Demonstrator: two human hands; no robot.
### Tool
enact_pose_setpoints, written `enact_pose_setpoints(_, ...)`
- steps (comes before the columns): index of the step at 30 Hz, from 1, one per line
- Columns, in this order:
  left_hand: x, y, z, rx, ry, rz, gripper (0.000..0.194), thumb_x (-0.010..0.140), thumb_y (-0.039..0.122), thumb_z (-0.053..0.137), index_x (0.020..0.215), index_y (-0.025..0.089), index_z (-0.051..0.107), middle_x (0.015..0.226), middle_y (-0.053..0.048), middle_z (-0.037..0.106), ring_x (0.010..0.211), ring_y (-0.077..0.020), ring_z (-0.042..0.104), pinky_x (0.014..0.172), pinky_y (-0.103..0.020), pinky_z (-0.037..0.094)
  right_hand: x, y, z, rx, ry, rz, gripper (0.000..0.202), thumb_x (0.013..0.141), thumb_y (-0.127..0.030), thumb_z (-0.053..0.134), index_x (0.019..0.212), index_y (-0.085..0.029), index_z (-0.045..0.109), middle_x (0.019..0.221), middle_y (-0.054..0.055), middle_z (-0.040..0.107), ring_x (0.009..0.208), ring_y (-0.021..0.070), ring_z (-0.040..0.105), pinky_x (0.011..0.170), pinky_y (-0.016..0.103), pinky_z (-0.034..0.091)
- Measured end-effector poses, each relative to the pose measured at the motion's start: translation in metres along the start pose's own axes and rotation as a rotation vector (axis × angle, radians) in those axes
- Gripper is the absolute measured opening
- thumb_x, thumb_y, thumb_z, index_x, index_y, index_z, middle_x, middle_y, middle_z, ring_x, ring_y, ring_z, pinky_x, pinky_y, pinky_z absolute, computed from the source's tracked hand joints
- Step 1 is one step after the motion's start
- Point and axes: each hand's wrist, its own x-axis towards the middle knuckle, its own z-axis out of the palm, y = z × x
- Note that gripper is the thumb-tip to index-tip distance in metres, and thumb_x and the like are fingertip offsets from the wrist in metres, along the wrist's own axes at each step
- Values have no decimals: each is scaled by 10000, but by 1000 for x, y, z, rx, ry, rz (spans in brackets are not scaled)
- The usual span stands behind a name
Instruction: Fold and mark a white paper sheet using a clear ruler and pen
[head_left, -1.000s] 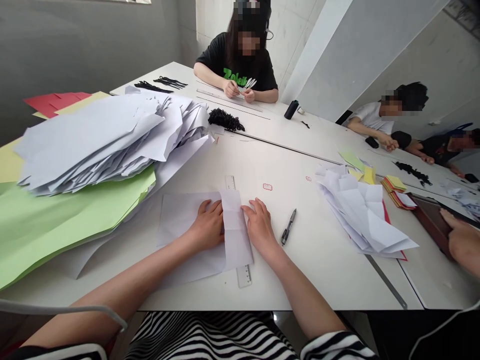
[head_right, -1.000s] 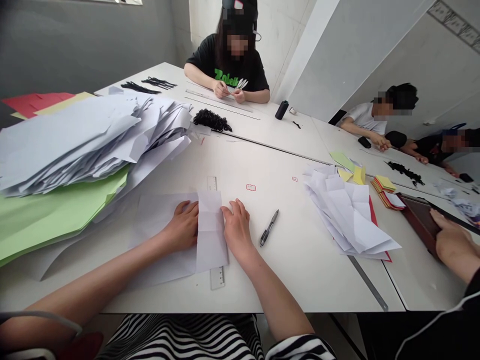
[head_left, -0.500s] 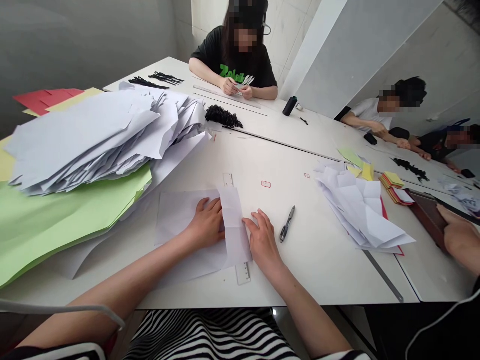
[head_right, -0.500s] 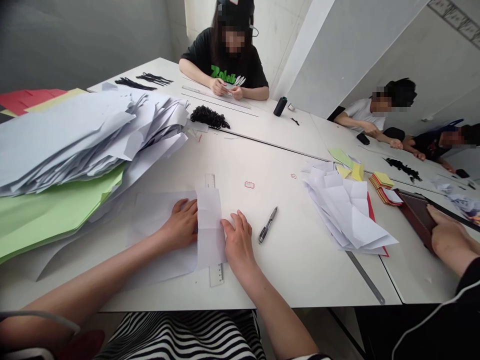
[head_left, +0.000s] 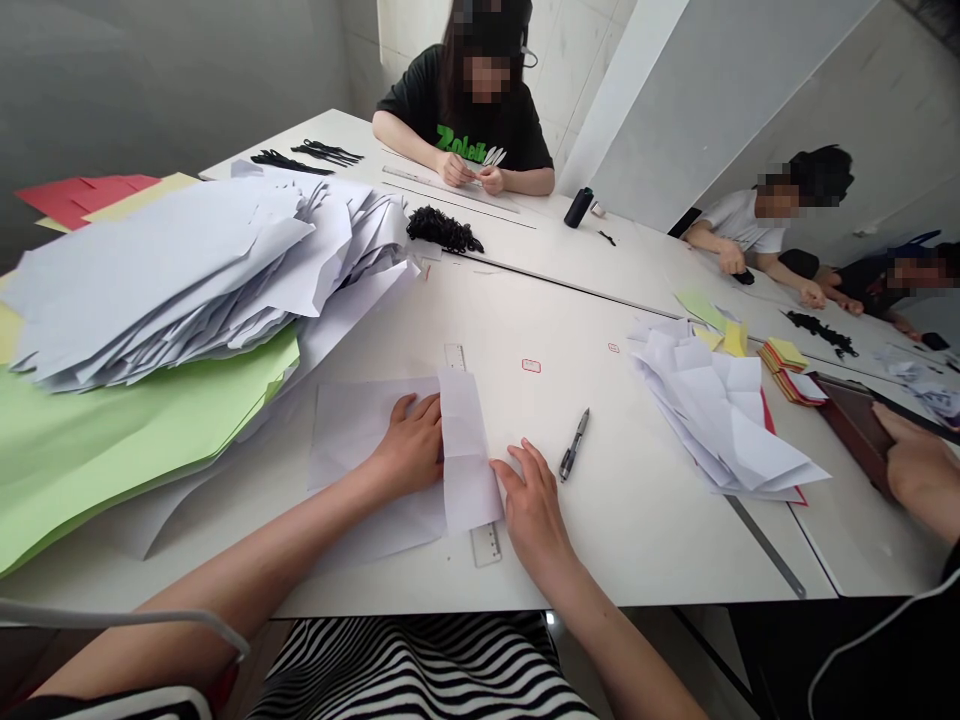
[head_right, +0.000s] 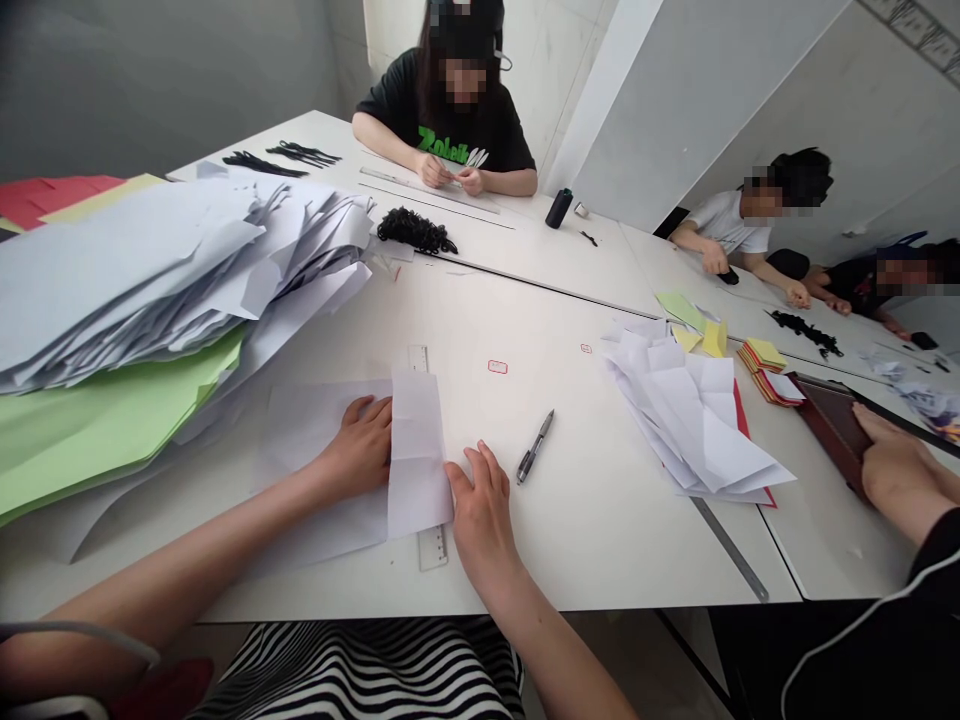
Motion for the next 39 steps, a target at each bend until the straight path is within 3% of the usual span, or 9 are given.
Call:
enact_pose_setpoints(19,2,-1,3,-6,-9,-18,452,662,262,551,1114,256,556,1180,-88,519,1205,-292,374,1051,-502,121,-37,-1,-9,-43,40,-38,351,869,-43,350,1051,-217,596,1203,96,509,1277,227,308,955,415,386)
enact_pose_setpoints(30,2,-1,3,1,2,-2,480,643,262,560,1122,273,555,1160,-89,527,1208,-299,372,1043,-507,129,-74,-1,-29,-57,-89,-96,378,866,-40,342,1142,-214,535,1259,102,478,1291,244,291,948,437,419)
enact_pose_setpoints(35,2,0,1,3,-3,-8,504,664,300,555,1166,275,521,1201,-92,512,1226,-286,356,1043,-507,123,-62,-7,-35,81,-93,-74,378,862,-148,412,1236,-193,445,1324,105,420,1274,231,322,965,425,423)
enact_pose_setpoints(39,0,1,0,2,18,-2,545,742,417,531,1252,244,447,1332,-110,415,1254,-278,324,1036,-502,139,-35,-24,-23,191,20,-81,621,833,-272,499,1377,-168,219,1399,135,317,1296,257,285,995,461,377)
